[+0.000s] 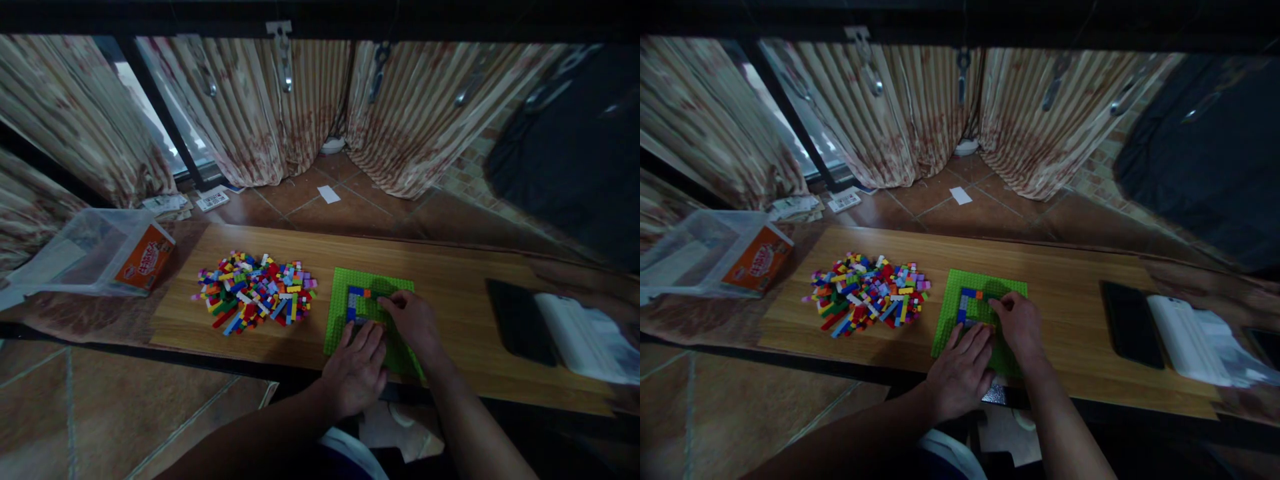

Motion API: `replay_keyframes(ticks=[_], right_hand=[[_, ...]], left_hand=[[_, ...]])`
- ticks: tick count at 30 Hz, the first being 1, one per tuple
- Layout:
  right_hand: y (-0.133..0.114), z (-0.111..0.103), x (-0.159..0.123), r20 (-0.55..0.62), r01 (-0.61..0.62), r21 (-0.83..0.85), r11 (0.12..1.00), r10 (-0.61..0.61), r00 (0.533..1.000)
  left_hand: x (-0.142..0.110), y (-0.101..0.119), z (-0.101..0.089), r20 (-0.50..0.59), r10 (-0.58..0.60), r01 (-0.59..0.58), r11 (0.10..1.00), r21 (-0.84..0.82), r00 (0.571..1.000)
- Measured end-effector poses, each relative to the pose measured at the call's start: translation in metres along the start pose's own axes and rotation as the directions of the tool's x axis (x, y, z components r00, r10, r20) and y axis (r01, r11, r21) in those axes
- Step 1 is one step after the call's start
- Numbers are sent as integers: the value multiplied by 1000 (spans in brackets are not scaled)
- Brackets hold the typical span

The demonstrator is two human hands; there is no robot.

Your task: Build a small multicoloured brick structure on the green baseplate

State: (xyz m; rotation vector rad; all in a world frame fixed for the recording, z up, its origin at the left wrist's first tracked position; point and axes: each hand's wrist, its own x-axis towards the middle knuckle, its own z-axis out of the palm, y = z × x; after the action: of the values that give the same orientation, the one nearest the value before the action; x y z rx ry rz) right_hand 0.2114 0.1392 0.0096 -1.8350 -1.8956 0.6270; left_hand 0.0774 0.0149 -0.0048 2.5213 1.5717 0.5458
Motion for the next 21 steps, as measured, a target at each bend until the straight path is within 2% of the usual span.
replay_keyframes(ticks=[9, 12, 17, 21], right_hand=[[1, 6, -9, -49, 150, -83, 985, -154, 987], [2, 1, -6, -30, 135, -62, 989, -137, 990], [4, -10, 1, 102, 99, -30, 995, -96, 990], [5, -9, 1, 102, 111, -15, 994, -109, 989]], left_hand=[[0, -1, 2, -13, 3, -3, 1000, 4, 1000], [0, 0, 1, -15, 6, -6, 1000, 6, 1000], [-1, 1, -1, -33, 2, -2, 1000, 17, 999], [-1, 2, -2, -33, 11, -10, 999, 39, 999]])
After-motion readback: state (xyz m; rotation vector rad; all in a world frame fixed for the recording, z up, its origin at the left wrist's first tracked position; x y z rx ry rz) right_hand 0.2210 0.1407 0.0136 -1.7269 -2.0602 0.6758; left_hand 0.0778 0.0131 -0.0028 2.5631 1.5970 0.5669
